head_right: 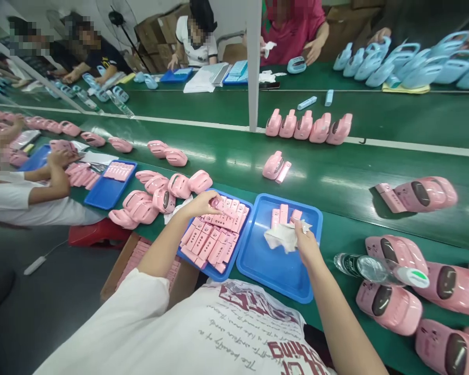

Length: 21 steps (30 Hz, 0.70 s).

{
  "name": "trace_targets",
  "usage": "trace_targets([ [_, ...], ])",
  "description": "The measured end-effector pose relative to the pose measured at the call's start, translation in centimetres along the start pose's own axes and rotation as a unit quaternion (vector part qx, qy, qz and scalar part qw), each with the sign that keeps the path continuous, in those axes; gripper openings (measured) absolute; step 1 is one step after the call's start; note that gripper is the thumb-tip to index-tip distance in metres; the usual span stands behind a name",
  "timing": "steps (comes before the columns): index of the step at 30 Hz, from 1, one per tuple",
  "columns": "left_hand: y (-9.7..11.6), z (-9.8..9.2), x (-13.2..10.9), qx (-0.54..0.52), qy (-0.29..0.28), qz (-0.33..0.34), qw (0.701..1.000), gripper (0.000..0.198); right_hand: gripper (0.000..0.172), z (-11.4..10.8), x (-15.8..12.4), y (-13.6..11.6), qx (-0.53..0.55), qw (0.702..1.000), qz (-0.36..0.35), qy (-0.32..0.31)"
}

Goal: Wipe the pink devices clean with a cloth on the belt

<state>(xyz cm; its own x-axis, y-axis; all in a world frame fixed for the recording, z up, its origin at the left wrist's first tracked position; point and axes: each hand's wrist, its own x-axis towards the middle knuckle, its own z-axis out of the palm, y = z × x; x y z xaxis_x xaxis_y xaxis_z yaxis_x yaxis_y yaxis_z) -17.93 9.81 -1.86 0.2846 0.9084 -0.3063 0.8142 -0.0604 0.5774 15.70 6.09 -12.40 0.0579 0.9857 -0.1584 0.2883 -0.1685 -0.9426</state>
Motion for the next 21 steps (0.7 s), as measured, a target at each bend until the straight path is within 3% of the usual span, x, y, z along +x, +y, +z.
trace_targets([
  [3, 2.6, 0.8, -1.5, -0.209, 0.055, 0.122, 0.969, 0.044, 0.048, 1.1, -2.1, -2.9, 0.139, 0.988, 0.065, -0.009],
  [6, 5.4, 3.1, -2.6, -0.444, 0.043, 0.182, 0.876, 0.047, 0.046, 2.2, -4.2, -6.6, 0.366, 0.918, 0.149, -0.006],
  [9, 8.2, 5.6, -3.6, -0.643, 0.004, 0.135, 0.754, 0.056, 0.042, 2.4, -6.0, -9.6, 0.451, 0.874, 0.18, 0.025],
  [11, 10.0, 6.6, -4.4, -0.723, -0.031, 0.099, 0.684, 0.06, 0.039, 1.9, -6.9, -10.9, 0.455, 0.873, 0.167, 0.044],
  [13, 11.4, 6.9, -5.2, -0.759, -0.082, 0.08, 0.641, 0.061, 0.038, 1.2, -7.6, -11.6, 0.441, 0.886, 0.132, 0.059],
  [16, 13.1, 6.7, -6.1, -0.762, -0.14, 0.079, 0.627, 0.06, 0.034, 0.3, -8.4, -12.2, 0.409, 0.907, 0.065, 0.078],
  [21, 14.0, 6.9, -6.7, -0.722, -0.155, 0.07, 0.671, 0.052, 0.03, 0.0, -8.9, -13.4, 0.269, 0.956, -0.092, 0.069],
])
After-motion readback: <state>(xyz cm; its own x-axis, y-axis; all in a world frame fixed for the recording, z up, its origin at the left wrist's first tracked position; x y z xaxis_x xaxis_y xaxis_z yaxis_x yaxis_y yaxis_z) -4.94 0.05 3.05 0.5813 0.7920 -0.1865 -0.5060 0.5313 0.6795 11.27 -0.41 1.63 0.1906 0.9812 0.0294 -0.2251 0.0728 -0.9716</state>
